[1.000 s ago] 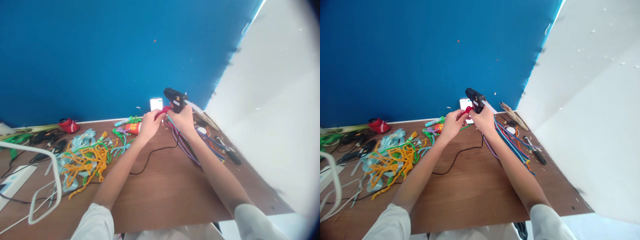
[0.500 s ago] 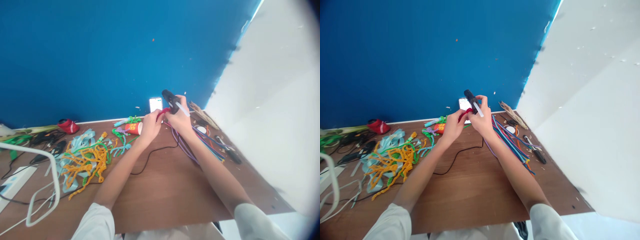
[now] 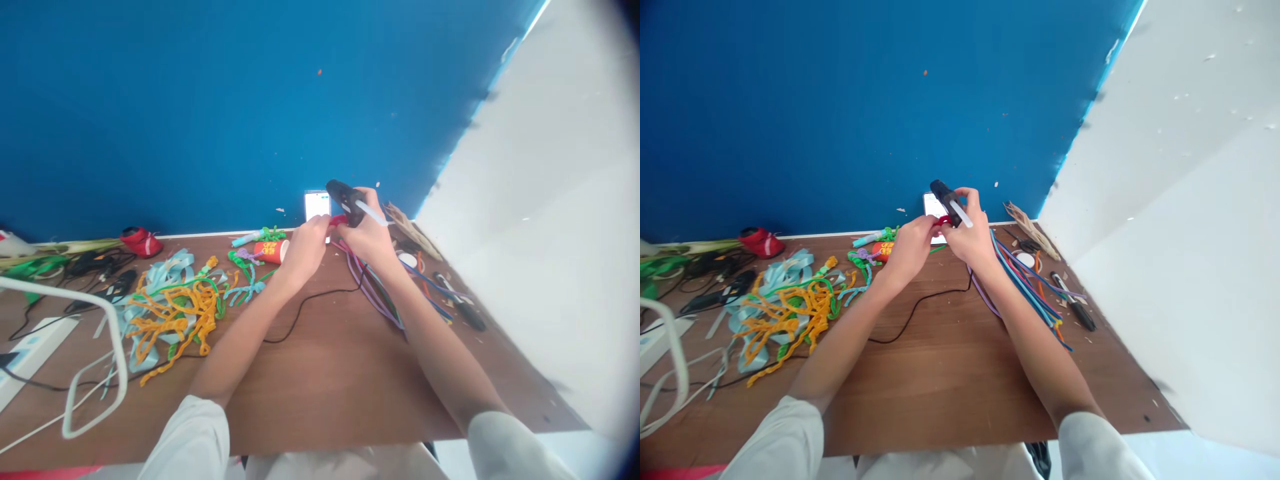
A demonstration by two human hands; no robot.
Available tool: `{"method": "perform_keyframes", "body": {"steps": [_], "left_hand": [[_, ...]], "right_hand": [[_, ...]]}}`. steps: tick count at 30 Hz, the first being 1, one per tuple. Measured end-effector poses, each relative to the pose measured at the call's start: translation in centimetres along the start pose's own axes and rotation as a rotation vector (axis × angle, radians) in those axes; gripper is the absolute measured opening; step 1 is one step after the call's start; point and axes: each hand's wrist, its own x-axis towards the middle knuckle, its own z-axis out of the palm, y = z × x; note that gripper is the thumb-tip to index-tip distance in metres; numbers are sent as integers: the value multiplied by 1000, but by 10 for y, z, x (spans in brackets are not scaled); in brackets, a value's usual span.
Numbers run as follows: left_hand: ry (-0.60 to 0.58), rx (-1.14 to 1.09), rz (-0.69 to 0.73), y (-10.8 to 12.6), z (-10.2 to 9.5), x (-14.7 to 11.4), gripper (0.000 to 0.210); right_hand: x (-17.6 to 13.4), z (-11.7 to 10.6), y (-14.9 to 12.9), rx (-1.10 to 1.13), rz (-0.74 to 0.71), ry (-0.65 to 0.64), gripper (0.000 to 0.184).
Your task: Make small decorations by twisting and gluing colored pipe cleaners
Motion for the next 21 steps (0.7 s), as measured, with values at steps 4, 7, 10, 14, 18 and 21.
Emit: {"method": "perform_keyframes", "body": {"steps": [4,7,10,14,18,21], "left_hand": [[-28,34,1,2,3,-1,26],[-12,21,-35,4,2,-1,24],[-3,-42,-124,5,-2,0,23],[-26,-222,-209,2,-6,3,27],[-25,-417,-256,-4,-6,5,28],[16,-536,-315,-8,-4,6,27]], "right_hand": [[2,-2,3,-24,4,-4,55],[4,-2,4,-9,-6,-20,55],[6,-4,2,-12,-28,-19,55],[6,-14,-7,-62,-58,30,32],[4,-23,-16,-10,-19,23,13],[4,-27,-19,14,-19,34,12]]}}
